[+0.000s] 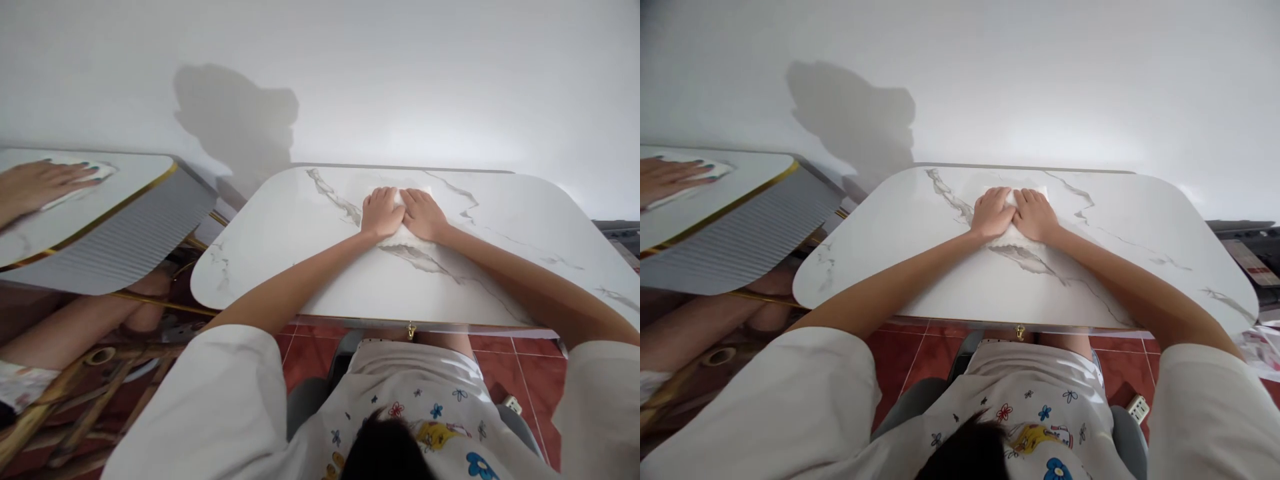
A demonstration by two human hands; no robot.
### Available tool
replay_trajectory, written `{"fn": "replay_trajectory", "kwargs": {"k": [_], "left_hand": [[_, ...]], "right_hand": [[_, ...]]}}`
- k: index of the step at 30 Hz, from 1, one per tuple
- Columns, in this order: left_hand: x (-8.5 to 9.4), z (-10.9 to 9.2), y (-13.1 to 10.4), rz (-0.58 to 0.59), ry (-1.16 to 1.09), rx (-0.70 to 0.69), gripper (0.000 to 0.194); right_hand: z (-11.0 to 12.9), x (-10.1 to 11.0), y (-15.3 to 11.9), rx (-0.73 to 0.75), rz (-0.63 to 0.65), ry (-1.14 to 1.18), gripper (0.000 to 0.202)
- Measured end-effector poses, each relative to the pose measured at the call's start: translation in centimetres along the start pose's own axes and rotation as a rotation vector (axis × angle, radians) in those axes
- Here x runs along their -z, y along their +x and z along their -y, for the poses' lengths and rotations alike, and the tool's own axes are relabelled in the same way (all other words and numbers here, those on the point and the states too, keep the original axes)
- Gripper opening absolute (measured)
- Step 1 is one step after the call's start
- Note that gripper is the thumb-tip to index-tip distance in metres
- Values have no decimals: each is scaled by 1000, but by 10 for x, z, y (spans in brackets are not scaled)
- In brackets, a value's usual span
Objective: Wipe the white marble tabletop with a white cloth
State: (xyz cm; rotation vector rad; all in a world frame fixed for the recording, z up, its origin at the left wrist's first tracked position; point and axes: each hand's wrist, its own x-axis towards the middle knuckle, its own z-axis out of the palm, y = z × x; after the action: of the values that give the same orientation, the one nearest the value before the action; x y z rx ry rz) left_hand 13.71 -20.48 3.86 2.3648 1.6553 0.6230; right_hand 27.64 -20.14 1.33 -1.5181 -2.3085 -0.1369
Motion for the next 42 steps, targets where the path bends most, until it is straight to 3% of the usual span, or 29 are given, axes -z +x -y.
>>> {"fn": "replay_trajectory", "kwargs": {"k": [12, 20, 25, 31, 42], "left_hand": [[-32, 24, 120, -88, -83, -24, 57], [-42, 32, 160, -68, -45, 4, 55], [-43, 32, 159, -69, -7, -14, 55], [-37, 28, 142, -52, 54, -46, 55], [-20, 22, 66, -42, 122, -91, 51]], "right_hand": [[-78, -35, 97, -54, -31, 22, 53], [-105, -51, 129, -57, -42, 1, 57], [-100, -48, 127, -76, -35, -45, 52], [-82, -39, 111, -93, -25, -80, 48], [-26, -15, 49, -95, 10, -70, 48]]}}
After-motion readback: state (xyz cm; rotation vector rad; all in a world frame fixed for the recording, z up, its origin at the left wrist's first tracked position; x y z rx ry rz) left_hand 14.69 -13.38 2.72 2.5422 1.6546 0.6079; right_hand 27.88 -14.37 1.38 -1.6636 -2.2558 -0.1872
